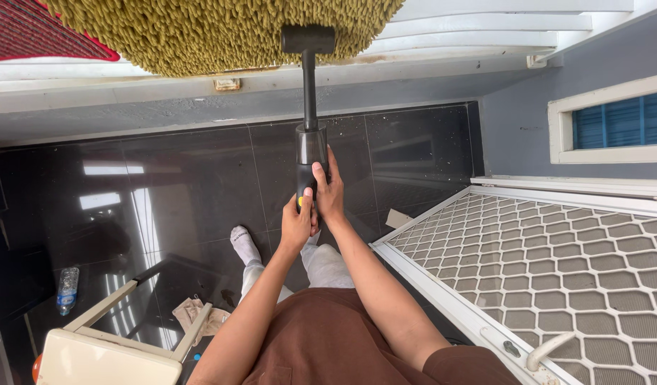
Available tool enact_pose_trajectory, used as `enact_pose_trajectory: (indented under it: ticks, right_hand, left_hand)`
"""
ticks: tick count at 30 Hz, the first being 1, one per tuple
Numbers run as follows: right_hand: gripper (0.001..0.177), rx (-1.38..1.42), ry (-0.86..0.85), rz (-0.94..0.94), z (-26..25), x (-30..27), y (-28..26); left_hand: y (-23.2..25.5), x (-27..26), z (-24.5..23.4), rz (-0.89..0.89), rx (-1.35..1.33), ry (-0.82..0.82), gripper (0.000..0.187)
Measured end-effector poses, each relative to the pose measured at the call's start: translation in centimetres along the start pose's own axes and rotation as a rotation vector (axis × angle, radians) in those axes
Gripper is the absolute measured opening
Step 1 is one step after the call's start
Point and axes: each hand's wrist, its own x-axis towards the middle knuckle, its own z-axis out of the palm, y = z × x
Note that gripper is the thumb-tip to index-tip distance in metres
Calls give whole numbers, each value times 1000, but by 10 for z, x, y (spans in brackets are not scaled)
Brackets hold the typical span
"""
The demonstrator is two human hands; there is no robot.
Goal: The person cleans two mats hanging on a balcony railing using a handheld vacuum, moving the vacuum head across the surface of each mat.
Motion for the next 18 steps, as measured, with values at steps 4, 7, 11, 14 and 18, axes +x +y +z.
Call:
enact_pose_trajectory:
  ticks: [4, 7, 11, 14, 18]
  right_hand:
    - [75, -28, -16, 54, 5, 7, 7]
    - [77, -56, -5, 108, 8, 12, 12]
    - [76, -71, 1, 84, 11, 13, 14]
    - [76, -65, 1, 99, 11, 11, 15]
    - [75, -94, 13, 105, 9, 10, 23]
  left_hand:
    - [0, 7, -5, -29, 4, -6, 44]
    - [-3, 14, -7, -43, 6, 6, 45]
    - [-6, 17, -8, -39, 2, 9, 45]
    - [-8, 16, -9, -61, -11, 16, 45]
    - [-13, 15, -9, -107, -57, 21, 45]
